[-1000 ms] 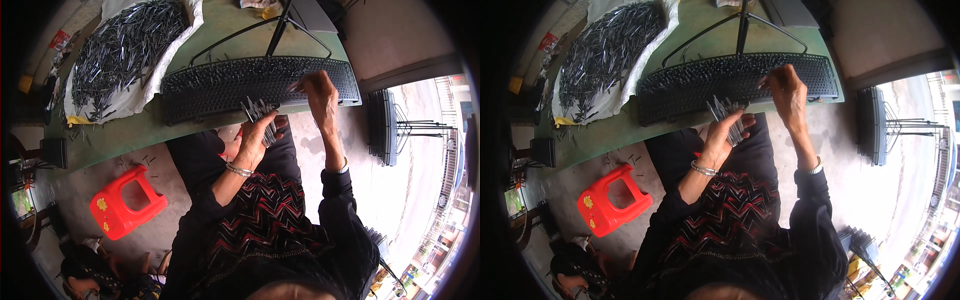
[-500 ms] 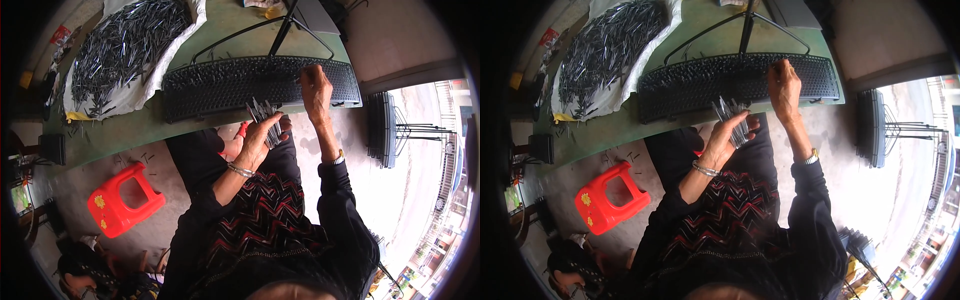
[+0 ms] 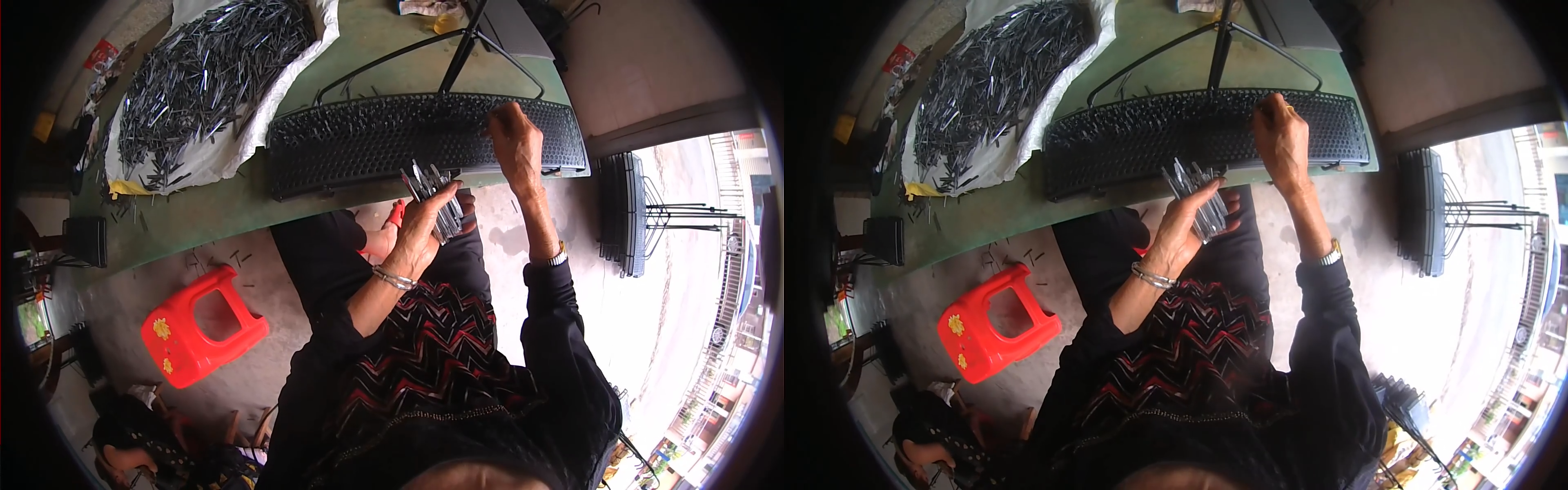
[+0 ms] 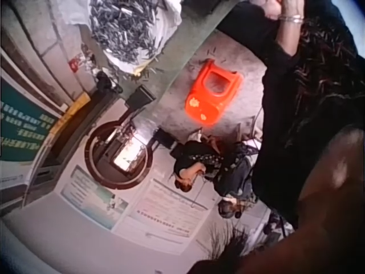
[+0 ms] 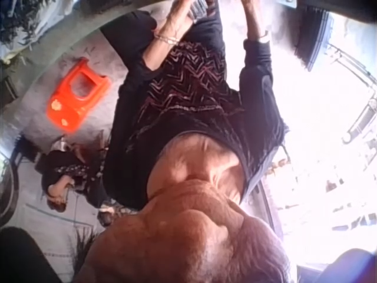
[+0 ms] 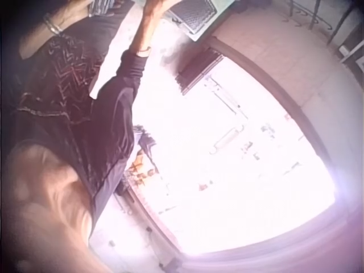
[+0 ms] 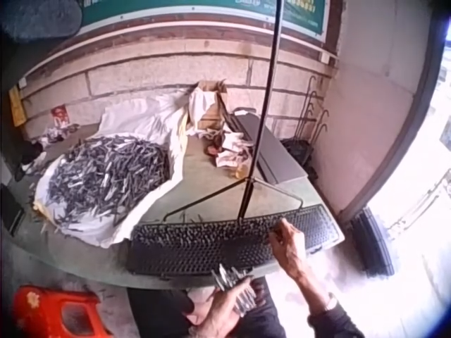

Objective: Manually inserting small metal pins into a black plastic grid frame.

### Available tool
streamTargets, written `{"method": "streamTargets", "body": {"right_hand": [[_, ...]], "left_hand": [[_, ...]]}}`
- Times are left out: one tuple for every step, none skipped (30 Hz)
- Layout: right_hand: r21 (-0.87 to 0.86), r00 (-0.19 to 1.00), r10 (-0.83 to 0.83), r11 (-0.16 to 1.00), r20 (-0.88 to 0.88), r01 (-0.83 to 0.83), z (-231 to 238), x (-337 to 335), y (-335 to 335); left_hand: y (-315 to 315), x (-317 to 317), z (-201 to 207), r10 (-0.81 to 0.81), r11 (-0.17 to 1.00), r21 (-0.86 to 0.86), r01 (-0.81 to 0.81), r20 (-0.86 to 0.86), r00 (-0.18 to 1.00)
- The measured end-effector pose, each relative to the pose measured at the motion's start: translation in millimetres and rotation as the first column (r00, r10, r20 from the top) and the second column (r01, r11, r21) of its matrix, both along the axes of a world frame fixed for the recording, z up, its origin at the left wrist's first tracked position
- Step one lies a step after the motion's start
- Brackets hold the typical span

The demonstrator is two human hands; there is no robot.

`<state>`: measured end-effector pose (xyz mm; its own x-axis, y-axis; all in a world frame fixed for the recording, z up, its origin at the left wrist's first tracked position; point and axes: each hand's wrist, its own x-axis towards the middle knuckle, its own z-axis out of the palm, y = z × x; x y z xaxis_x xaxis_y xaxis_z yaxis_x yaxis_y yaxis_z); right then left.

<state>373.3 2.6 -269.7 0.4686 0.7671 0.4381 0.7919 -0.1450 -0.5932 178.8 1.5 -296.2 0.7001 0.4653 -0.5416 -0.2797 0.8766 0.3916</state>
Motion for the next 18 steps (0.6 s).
{"method": "streamTargets", "body": {"right_hand": [[-0.003,0.999,0.001,1.0,-0.032,-0.001,-0.3,0.2,-0.7],[-0.007,0.998,0.002,1.0,-0.064,-0.002,-0.3,0.4,-1.1],[-0.006,0.998,0.001,1.0,-0.063,-0.001,0.1,0.9,-1.1],[-0.001,0.996,0.016,1.0,-0.083,-0.016,0.4,1.4,-1.5],[0.005,0.994,0.031,1.0,-0.103,-0.031,0.6,2.0,-1.7],[0.004,0.994,0.029,1.0,-0.103,-0.028,-2.3,3.1,-1.6],[-0.002,0.992,0.04,0.999,-0.117,-0.041,-5.3,3.5,-0.1],[-0.007,0.99,0.051,0.999,-0.131,-0.053,-7.1,4.1,0.5],[-0.006,0.99,0.051,0.999,-0.131,-0.052,-7.7,4.6,-0.7],[-0.03,0.992,0.051,0.998,-0.117,-0.055,-5.3,1.3,-1.8],[-0.053,0.993,0.052,0.997,-0.102,-0.058,-4.3,-0.9,-2.2],[-0.054,0.993,0.054,0.997,-0.103,-0.06,-5.6,-1.3,-1.7],[-0.035,0.996,0.075,0.996,-0.054,-0.077,-6.6,-0.7,-1.5],[-0.017,0.996,0.094,0.995,-0.003,-0.094,-6.9,-0.6,-1.5],[-0.017,0.996,0.092,0.996,-0.003,-0.092,-6.6,-1.1,-1.8],[-0.003,0.991,0.132,0.991,0.033,-0.132,-4.4,-2.6,-1.6],[0.009,0.983,0.17,0.985,0.07,-0.171,-2.4,-3.1,-1.8],[0.009,0.983,0.169,0.985,0.07,-0.17,-1.1,-2.6,-2.2]], "left_hand": [[1.2,-0.7,-0.6,-0.022,1.0,0.013,0.022,-0.004,1.0],[2.0,-1.1,-1.2,-0.044,0.999,0.027,0.045,-0.008,0.999],[2.2,-1.0,-1.7,-0.045,0.999,0.027,0.046,-0.007,0.999],[2.1,-1.1,-0.4,-0.049,0.998,0.05,0.05,-0.021,0.999],[1.9,-1.1,0.5,-0.052,0.996,0.072,0.055,-0.035,0.998],[1.3,-0.9,0.8,-0.055,0.996,0.071,0.057,-0.035,0.998],[1.2,-0.5,1.3,-0.051,0.995,0.079,0.054,-0.045,0.998],[1.2,-0.2,1.8,-0.047,0.995,0.087,0.051,-0.055,0.997],[1.4,-0.1,2.5,-0.048,0.995,0.087,0.052,-0.055,0.997],[1.4,-0.9,2.6,-0.049,0.994,0.093,0.054,-0.052,0.997],[1.4,-1.5,2.7,-0.051,0.994,0.099,0.056,-0.049,0.997],[1.5,-1.9,2.8,-0.05,0.994,0.098,0.055,-0.05,0.998],[1.8,-1.4,3.4,-0.046,0.994,0.101,0.051,-0.051,0.998],[1.9,-1.0,3.7,-0.043,0.993,0.104,0.048,-0.051,0.998],[1.4,-0.7,3.5,-0.045,0.993,0.104,0.05,-0.052,0.998],[0.6,-0.5,3.6,-0.029,0.995,0.097,0.035,-0.059,0.998],[0.0,-0.2,3.5,-0.014,0.996,0.09,0.02,-0.067,0.998],[-0.4,0.5,2.3,-0.015,0.996,0.09,0.021,-0.066,0.998]]}}
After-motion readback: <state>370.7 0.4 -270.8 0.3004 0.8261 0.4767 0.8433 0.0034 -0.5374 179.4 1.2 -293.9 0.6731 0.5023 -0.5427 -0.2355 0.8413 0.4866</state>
